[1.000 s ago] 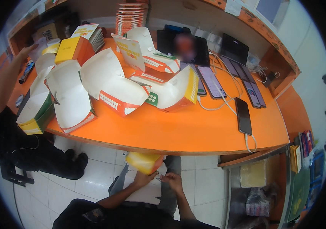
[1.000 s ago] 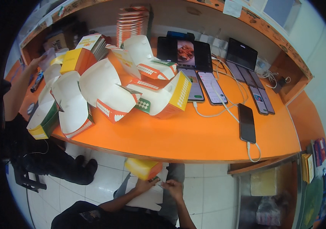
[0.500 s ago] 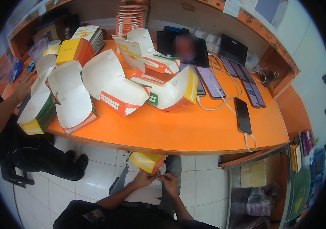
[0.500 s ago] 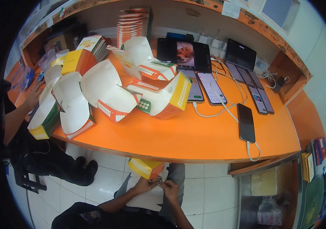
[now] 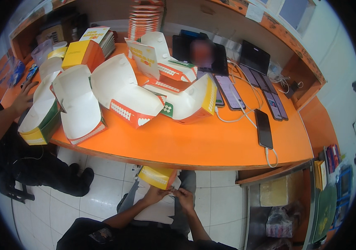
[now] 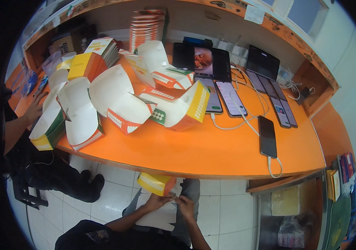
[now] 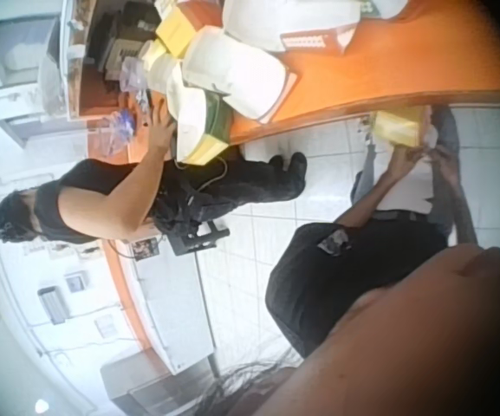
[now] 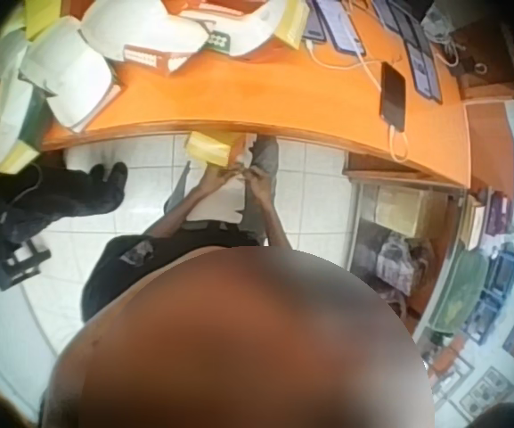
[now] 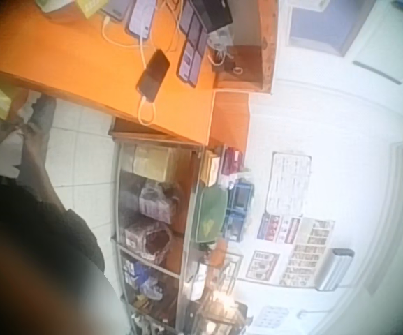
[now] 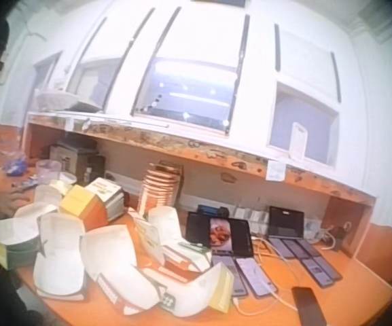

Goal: The person assembles small paper food boxes by folding flat printed sheets along scored lines and tucking flaps to form the box shape. They handle multiple sheets one at a time, fold edges, and place finished boxes on the orange counter.

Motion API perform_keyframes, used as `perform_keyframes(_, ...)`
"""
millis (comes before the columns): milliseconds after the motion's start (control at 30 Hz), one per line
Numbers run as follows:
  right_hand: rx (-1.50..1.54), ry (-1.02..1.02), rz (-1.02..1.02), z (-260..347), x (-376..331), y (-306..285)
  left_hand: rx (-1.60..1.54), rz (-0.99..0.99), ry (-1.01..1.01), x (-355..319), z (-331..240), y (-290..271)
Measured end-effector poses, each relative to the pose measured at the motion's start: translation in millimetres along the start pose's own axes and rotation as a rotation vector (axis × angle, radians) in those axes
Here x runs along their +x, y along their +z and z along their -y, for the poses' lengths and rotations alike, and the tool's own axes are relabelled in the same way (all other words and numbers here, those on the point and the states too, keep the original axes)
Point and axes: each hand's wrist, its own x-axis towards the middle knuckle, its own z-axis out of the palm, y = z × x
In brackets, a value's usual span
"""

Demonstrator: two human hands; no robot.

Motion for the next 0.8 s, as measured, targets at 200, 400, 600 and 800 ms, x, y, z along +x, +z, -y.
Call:
perform_keyframes(200, -0.099, -0.029, 0.036, -6.4, 11.8, -2.3, 0.023, -0.002, -0.012, -1.5, 2.1, -0.5)
perform_keyframes(400, -0.224, -0.058, 0.045, -5.8, 13.7, -6.8, 0.143, 0.004, 0.049, 0.6, 0.5, -0.3)
perform_keyframes(600, -0.128, -0.103, -0.067, -8.2, 16.0, 6.2, -0.031, -0.011, 0.005, -1.5, -9.5, 0.9)
perform_keyframes(800, -0.333, -0.202, -0.046, 1.3, 13.0, 5.3, 0.003, -0.084, 0.012, -1.9, -16.6, 1.5)
